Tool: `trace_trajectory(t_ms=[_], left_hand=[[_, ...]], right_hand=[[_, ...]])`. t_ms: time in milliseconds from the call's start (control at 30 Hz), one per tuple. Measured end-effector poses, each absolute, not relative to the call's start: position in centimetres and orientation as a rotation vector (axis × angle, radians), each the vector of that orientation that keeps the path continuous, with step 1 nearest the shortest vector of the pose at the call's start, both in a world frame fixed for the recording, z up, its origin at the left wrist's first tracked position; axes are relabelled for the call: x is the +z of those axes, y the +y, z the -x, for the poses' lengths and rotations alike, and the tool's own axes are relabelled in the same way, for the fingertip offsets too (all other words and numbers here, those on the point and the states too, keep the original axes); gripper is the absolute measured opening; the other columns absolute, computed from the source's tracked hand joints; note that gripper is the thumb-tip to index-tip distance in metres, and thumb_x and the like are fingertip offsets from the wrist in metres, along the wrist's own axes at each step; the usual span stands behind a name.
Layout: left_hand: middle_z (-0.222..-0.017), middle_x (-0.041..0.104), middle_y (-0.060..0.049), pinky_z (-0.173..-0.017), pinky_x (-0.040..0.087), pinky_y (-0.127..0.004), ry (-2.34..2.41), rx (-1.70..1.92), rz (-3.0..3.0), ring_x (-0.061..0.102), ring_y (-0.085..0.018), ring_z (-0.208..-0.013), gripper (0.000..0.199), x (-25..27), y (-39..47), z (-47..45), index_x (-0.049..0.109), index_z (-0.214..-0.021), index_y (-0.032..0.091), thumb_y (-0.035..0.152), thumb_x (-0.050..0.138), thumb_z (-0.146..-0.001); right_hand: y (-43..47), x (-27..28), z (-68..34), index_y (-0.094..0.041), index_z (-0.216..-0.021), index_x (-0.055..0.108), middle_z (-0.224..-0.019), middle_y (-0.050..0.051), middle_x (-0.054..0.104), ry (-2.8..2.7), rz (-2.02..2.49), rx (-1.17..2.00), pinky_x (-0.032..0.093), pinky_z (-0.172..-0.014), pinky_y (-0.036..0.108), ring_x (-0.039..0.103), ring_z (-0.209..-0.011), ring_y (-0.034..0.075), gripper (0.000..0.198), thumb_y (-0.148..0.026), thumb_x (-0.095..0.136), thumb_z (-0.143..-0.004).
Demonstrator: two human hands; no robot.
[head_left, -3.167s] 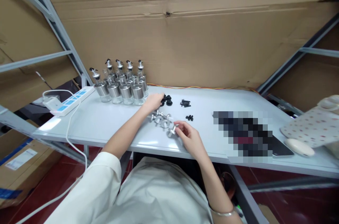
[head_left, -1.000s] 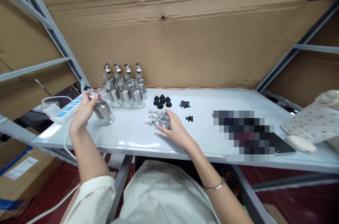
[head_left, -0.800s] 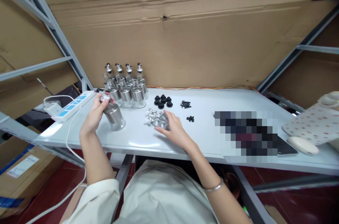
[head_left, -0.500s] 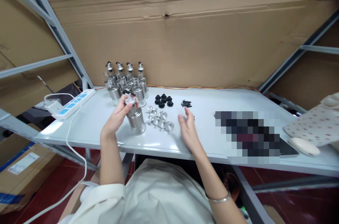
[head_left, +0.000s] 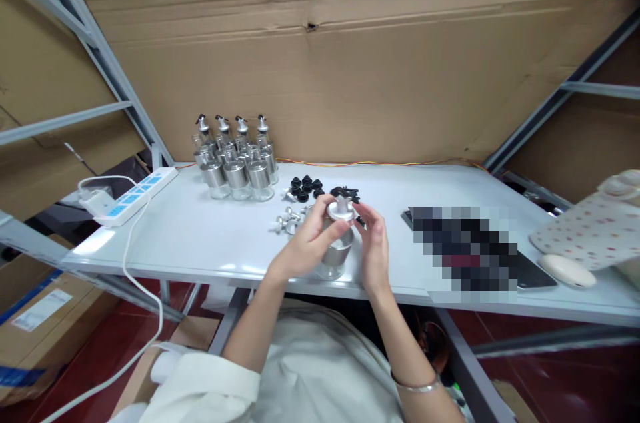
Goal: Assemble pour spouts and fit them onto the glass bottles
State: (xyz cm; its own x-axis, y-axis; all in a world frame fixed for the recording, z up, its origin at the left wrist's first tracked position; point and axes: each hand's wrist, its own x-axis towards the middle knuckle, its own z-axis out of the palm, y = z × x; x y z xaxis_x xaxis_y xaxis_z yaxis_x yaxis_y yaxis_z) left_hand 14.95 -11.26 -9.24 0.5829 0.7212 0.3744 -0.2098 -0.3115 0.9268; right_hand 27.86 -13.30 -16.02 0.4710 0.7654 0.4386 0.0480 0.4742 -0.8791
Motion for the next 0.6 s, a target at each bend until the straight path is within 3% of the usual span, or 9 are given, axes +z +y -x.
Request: trace_trajectory(t_ms=[167, 300, 467, 600], left_hand=[[-0.126, 0.047, -0.01, -0.101, 0.036, -0.033, 0.533, 1.13, -1.927, 0.045, -0.021, -0.118, 0.046, -9.7, -10.9, -17.0, 0.041, -0.126, 0.021, 0.051, 0.033, -0.093], [-0.13, 0.048, -0.011, -0.108, 0.028, -0.037, 0.859, 1.184, -2.146, 0.041, -0.02, -0.124, 0.045, -9.4, -7.5, -14.9, 0.043, -0.128, 0.019, 0.044, 0.023, -0.096], [-0.132, 0.05, -0.011, -0.108, 0.023, -0.049, 1.468, 0.667, -2.339, 0.034, -0.026, -0.13, 0.041, -10.0, -3.7, -11.9, 0.049, -0.124, 0.019, 0.039, 0.027, -0.096], [-0.135, 0.048, -0.009, -0.108, 0.022, -0.051, 1.412, 0.358, -2.462, 0.029, -0.028, -0.133, 0.043, -11.1, -3.9, -12.3, 0.05, -0.123, 0.021, 0.044, 0.027, -0.095]], right_hand=[[-13.8, -15.5, -27.9, -0.023, -0.123, 0.047, -0.126, 0.011, 0.052, -1.11, 0.797, 0.367, 0.039, -0.099, 0.046, 0.051, -0.118, 0.027, 0.061, -0.063, 0.055, -0.077], [-13.8, -13.6, -28.3, -0.025, -0.129, 0.039, -0.128, 0.013, 0.049, -1.144, 0.837, 0.38, 0.041, -0.098, 0.046, 0.051, -0.119, 0.029, 0.064, -0.056, 0.061, -0.077], [-14.0, -10.1, -28.1, -0.026, -0.123, 0.045, -0.111, 0.009, 0.062, -1.208, 0.92, 0.395, 0.045, -0.091, 0.04, 0.058, -0.105, 0.023, 0.047, -0.043, 0.06, -0.082], [-14.1, -8.8, -27.5, -0.024, -0.111, 0.052, -0.087, 0.003, 0.064, -1.231, 0.963, 0.47, 0.05, -0.073, 0.033, 0.063, -0.079, 0.018, 0.03, -0.041, 0.055, -0.087]])
